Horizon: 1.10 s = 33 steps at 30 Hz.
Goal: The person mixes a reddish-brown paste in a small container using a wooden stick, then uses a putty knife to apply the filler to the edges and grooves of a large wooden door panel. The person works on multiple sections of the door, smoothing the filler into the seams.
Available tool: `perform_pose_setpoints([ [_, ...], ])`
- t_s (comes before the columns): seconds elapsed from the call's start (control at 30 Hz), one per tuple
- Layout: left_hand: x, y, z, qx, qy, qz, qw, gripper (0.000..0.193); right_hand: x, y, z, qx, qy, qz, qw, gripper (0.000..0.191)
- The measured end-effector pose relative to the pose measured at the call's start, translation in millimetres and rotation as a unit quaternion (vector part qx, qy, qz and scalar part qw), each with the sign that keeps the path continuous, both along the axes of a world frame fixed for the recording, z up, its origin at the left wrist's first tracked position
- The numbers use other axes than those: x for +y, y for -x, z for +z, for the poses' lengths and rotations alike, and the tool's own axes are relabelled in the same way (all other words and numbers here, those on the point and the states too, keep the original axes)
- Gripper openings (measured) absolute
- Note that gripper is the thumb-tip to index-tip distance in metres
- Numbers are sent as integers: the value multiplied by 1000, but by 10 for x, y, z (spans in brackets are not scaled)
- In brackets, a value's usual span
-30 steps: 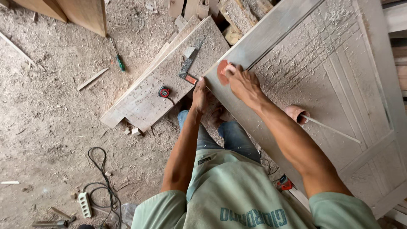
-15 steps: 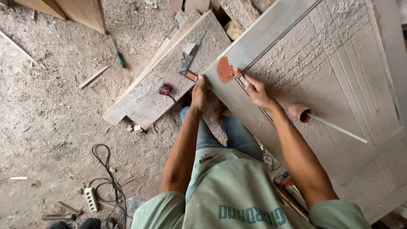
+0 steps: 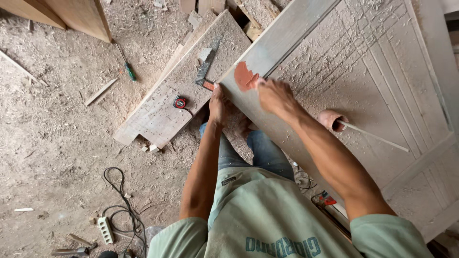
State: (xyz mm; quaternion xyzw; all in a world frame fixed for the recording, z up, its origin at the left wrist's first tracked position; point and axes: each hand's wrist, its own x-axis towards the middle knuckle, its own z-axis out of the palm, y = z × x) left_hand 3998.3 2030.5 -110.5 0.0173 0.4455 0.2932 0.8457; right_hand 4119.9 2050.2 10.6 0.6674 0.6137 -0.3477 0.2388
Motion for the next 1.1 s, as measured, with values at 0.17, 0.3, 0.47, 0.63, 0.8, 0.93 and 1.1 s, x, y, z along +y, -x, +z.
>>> perform_pose_setpoints([
  [0.17,26,28,35,6,29,-7,1000,75,-46,146,67,0,-22,-62,998,31],
  [0.3,37,62,46,13,-1,-4,1000,79,-26,176,67,18,14,-17,1000,37],
  [0.47,33,97,38,3,23,-27,999,84,-3,158,71,-20,-31,42,998,32],
  [0.63,22,104,73,-98,3,18,995,85,239,233,182,-17,7,68,998,29],
  [0.8,111,97,201,-25,42,-7,999,84,479,368,164,29,-75,20,997,32],
  [0.93,166,117,334,-46,37,-12,998,83,279,384,193,-2,112,-60,992,28],
  [1.1,193,114,450,-72,30,27,997,66,579,190,178,-44,116,23,992,51],
])
